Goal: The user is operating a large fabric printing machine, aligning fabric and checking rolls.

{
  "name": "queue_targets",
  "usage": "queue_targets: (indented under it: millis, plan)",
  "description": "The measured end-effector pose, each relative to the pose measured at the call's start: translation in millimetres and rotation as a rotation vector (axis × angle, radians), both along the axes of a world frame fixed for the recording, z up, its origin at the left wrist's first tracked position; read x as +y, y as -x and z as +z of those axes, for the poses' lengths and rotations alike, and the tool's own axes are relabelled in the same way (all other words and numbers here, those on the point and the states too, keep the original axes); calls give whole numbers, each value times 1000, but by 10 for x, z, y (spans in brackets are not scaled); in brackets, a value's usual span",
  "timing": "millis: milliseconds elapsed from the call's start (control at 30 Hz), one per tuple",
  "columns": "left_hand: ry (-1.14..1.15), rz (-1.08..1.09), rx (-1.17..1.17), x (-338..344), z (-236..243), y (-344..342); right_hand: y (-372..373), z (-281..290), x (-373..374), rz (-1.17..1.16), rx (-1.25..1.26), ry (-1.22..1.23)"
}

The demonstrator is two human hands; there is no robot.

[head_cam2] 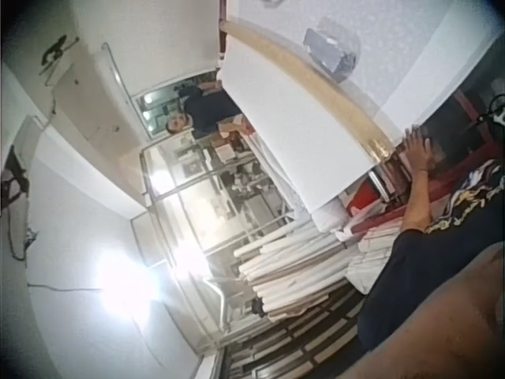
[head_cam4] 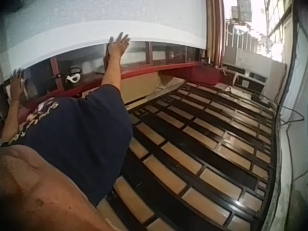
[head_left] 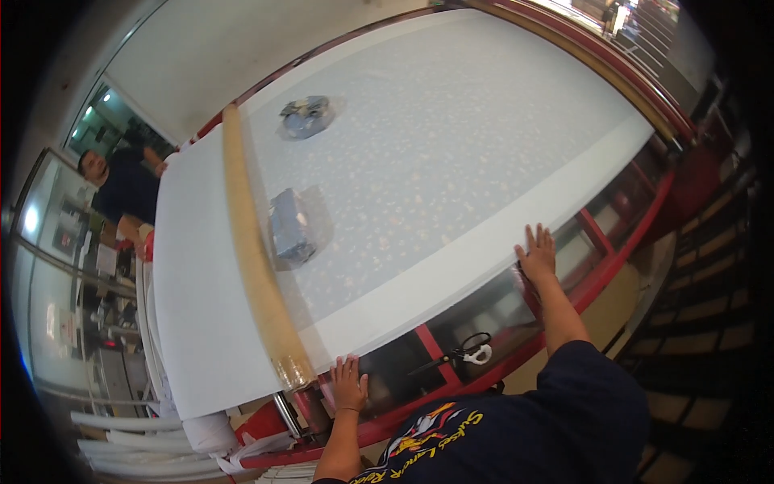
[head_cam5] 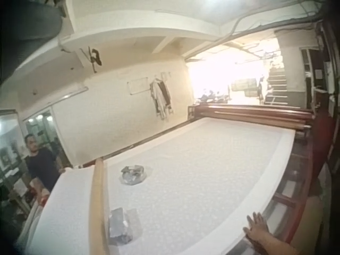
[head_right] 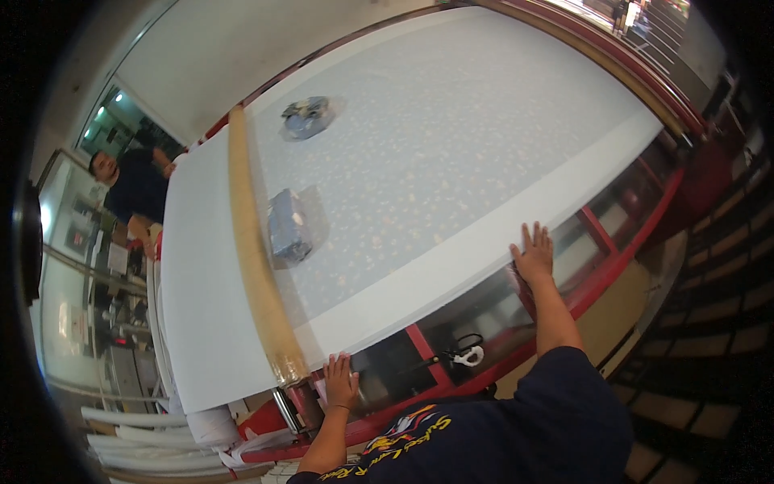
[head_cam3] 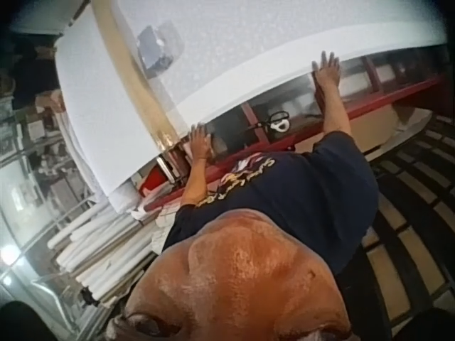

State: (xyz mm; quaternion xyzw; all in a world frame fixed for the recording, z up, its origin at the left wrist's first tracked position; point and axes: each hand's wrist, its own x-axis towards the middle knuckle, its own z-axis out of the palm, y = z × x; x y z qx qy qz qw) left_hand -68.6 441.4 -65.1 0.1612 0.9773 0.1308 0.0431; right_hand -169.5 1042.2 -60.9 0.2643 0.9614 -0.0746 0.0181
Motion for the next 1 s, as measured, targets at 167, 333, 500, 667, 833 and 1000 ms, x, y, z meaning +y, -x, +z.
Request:
queue_targets:
  millis: [167, 333, 500, 667, 833, 1000]
  plan:
    - [-26, 17, -21, -15, -6, 5, 25, 27, -5, 11, 7, 44]
    - [-37, 50, 8, 30, -52, -28, -110, -51, -173, 3, 67, 13]
    - [-99, 88, 36, 36, -86, -23, -307, 10, -404, 7, 194, 29]
    - [-85, 82, 75, -29, -99, -46, -309, 45, -429, -14, 221, 70]
    - [-109, 87, 86, 3, -135, -76, -347, -13, -369, -30, 239, 45]
    - [-64, 73, 95, -3, -243, -76, -1001, 226, -578, 95, 385, 285]
